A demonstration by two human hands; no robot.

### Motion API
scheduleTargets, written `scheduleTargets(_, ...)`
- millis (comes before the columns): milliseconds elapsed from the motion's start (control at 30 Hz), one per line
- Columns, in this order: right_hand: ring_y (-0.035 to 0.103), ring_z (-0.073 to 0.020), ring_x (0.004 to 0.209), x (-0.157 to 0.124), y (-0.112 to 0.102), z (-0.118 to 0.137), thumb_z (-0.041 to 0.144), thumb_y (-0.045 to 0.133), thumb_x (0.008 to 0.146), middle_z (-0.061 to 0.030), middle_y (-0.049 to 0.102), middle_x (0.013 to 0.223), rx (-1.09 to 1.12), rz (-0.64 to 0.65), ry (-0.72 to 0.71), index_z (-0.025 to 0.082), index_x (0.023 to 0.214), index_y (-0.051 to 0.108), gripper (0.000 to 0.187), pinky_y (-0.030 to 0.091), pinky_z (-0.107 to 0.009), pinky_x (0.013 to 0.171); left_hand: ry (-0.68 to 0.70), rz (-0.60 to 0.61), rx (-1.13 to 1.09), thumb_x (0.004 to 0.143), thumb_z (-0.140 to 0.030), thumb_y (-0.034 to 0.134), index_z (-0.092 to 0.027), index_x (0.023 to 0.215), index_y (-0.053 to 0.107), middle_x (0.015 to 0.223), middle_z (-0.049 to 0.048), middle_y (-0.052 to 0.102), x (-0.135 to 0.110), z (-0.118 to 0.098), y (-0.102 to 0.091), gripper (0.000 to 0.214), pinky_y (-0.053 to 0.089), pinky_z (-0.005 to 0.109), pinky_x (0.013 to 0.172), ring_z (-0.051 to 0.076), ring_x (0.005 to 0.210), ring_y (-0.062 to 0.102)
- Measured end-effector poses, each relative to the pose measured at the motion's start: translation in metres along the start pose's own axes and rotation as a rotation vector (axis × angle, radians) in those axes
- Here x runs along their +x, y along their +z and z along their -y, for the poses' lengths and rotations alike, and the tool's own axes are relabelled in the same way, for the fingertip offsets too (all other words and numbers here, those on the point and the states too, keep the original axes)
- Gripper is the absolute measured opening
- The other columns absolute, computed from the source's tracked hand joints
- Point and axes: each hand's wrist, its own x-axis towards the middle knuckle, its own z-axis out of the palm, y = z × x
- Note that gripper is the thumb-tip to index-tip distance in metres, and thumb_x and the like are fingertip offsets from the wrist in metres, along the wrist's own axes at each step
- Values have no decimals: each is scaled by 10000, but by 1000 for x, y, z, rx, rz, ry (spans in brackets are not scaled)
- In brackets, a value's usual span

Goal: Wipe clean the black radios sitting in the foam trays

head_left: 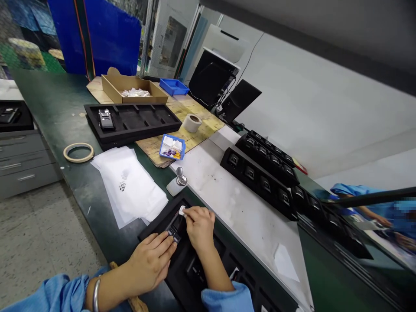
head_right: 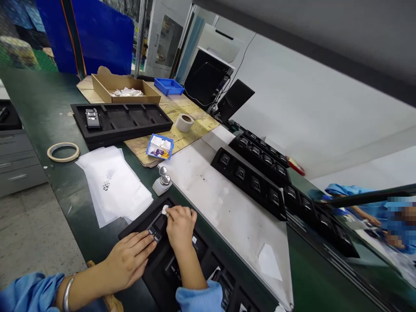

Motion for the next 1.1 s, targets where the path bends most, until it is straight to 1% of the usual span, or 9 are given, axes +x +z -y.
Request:
scheduleTargets(133, 524, -168, 878, -28, -9, -3, 145, 582, 900, 22, 690, 871, 76, 51, -93, 332, 975, 732, 251, 192, -449, 1039, 16, -4, 6, 899, -227, 528, -150, 1284, 603, 1272, 59, 645, 2, 0, -2, 399, 437, 386, 1017, 243, 1208, 556)
scheduleTargets(267, 533, -165, 858, -47, -14, 3, 166, 586, 913, 27, 695, 862, 101, 39, -88, 352, 993, 728, 247, 194, -460, 1038, 29, 16, 7, 897, -223, 525, -143, 1286, 602, 1287, 69, 635, 0, 0, -1, 404, 434, 389, 1019, 251, 1229, 539)
scheduleTargets(333, 527, -171, 877, -37, -11, 9, 153, 607, 896, 31, 692, 854, 113, 65, -81, 350, 964, 732, 242, 169, -480, 1065, 29, 20, 8, 893, -220, 526, -148, 1294, 598, 1276, 73, 640, -1, 1, 1, 414, 437, 395, 1016, 255, 1231, 539)
scheduleTargets(467, 504, -182, 901, 2, -1, 13, 114, 657, 846, 49, 686, 822, 83, 126, -64, 355, 879, 739, 257, 125, -516, 1090, 25, 16, 9, 886, -207, 518, -163, 1314, 587, 1257, 68, 650, -1, 1, 1, 435, 443, 396, 1004, 253, 1216, 550)
scheduleTargets(567, 496, -191, 913, 25, -1, 3, 119, 659, 848, 48, 698, 855, 33, 137, -31, 358, 874, 747, 256, 128, -532, 1082, 38, 13, 13, 885, -206, 514, -147, 1286, 605, 1256, 73, 651, 1, 1, -1, 415, 455, 388, 988, 252, 1207, 556)
scheduleTargets(700, 512, -192, 928, 30, -6, -15, 152, 648, 870, 40, 703, 883, -5, 122, -19, 344, 885, 748, 216, 110, -550, 1089, 32, 2, 21, 882, -211, 508, -143, 1264, 619, 1252, 86, 651, 3, 0, -4, 403, 475, 383, 964, 251, 1200, 562)
scheduleTargets(900, 546, -206, 904, -4, -7, -30, 136, 610, 863, 11, 704, 881, -1, -4, 67, 283, 863, 744, 198, 193, -541, 1051, 40, 16, 10, 876, -198, 514, -138, 1283, 606, 1263, 88, 645, 2, 0, -3, 421, 485, 379, 957, 252, 1217, 554)
scheduleTargets(1033, 556, -206, 901, -41, -4, -14, 154, 582, 877, 0, 697, 891, 60, -24, 46, 280, 907, 735, 201, 215, -527, 1043, 25, 11, -3, 876, -191, 502, -135, 1272, 612, 1262, 77, 649, 1, 0, -2, 415, 488, 386, 947, 260, 1207, 559)
scheduleTargets(1100, 553, -197, 901, -48, -1, 0, 146, 564, 887, 7, 691, 885, 91, 4, 31, 294, 937, 727, 226, 196, -522, 1061, 24, 9, -10, 876, -186, 493, -133, 1266, 617, 1266, 77, 648, 2, 0, -3, 413, 488, 389, 949, 263, 1200, 562)
